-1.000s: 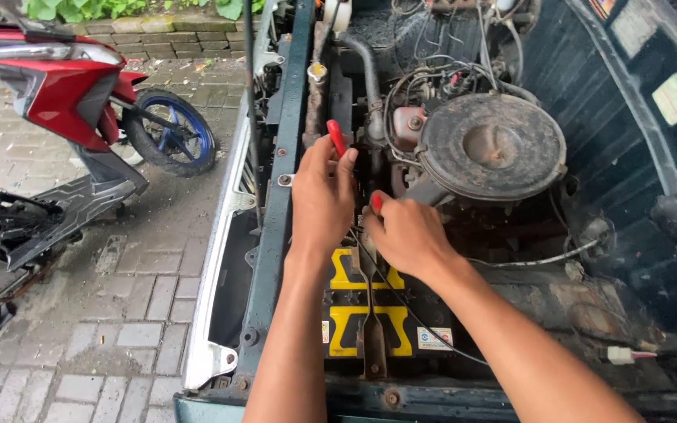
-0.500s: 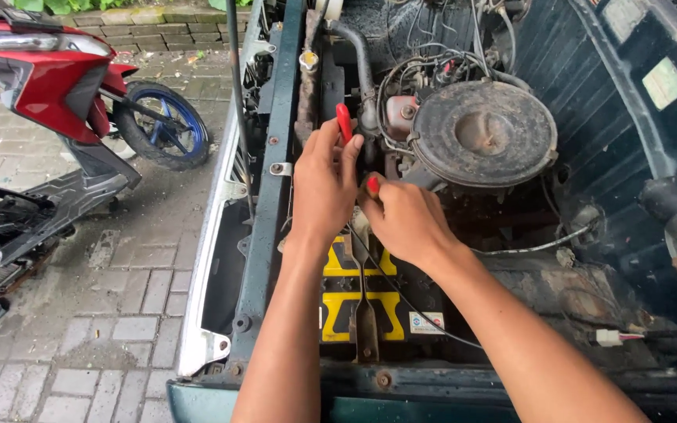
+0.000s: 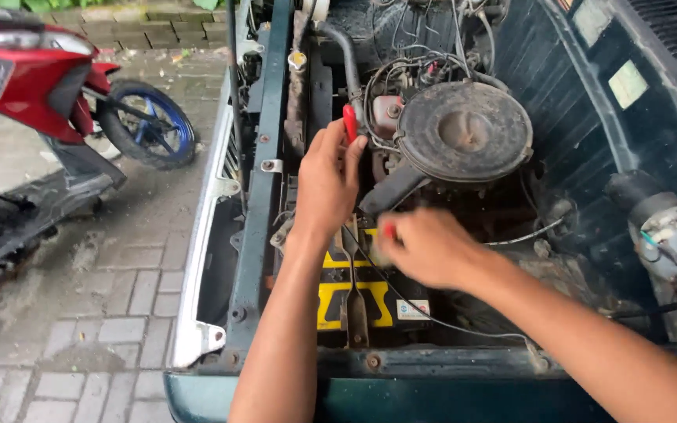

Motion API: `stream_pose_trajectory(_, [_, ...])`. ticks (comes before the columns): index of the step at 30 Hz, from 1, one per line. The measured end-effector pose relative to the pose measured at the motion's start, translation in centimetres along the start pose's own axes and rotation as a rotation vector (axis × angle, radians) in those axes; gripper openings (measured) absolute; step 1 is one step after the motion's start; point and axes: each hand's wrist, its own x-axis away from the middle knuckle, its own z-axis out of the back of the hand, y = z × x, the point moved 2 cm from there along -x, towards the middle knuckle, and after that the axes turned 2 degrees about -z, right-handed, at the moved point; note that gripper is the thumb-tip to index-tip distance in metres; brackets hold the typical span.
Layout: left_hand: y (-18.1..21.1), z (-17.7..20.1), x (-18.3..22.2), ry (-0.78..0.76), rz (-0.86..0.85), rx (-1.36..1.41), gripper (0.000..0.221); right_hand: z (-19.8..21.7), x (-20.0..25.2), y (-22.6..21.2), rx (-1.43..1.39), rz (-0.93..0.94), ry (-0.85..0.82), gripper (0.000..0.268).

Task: Cleaning the top surface and terminals of a car battery using a small paintbrush to remove dust and debris.

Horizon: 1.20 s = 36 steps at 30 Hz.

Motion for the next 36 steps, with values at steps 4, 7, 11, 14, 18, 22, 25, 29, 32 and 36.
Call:
stream_pose_trajectory(4, [1.0, -0.1, -0.1, 0.017, -0.04, -0.034, 0.023, -1.4, 2.3, 4.6, -0.08, 0.106, 0.038, 0.02])
stream_pose_trajectory(7, [1.1, -0.1, 0.0, 0.048, -0.118, -0.14, 0.023, -0.5, 2.2, 5.4, -0.074, 0.097, 0.213, 0.017])
stream_pose_trajectory(11, [0.5, -2.3, 1.8, -0.057, -0.108, -0.181, 0.025, -2.3, 0.1, 6.3, -0.217, 0.252, 0.435, 0.013])
stream_pose_trajectory(14, [2.2, -2.4, 1.9, -0.13, -0.114, -0.226, 0.026, -2.6, 0.3, 5.8, -0.168, 0.238, 0.248, 0.014])
stream_pose_trajectory(18, [1.8, -2.9, 2.4, -0.204, -0.093, -0.275, 0.026, -1.5, 1.4, 5.1, -0.171, 0.153, 0.041, 0.014])
stream_pose_trajectory(22, [2.0, -2.3, 2.4, -0.246, -0.053, -0.243, 0.028, -0.9, 1.4, 4.8, -0.108, 0.178, 0.059, 0.016])
stream_pose_trajectory(25, [2.3, -2.1, 2.2, -0.245, -0.056, -0.317, 0.026, -1.1, 1.1, 5.1, -0.036, 0.257, 0.064, 0.025])
stream_pose_trajectory(29, [2.3, -2.0, 2.2, -0.27, -0.06, -0.314, 0.022, -1.8, 0.9, 5.6, -0.114, 0.204, -0.057, 0.024])
stream_pose_trajectory(32, [2.1, -2.0, 2.2, -0.278, -0.055, -0.325, 0.02, -0.9, 0.6, 5.7, -0.186, 0.164, 0.036, 0.02])
stream_pose_trajectory(36, [1.6, -2.5, 2.4, -0.308, -0.075, -0.336, 0.023, -0.3, 0.5, 5.1, -0.244, 0.199, 0.086, 0.015])
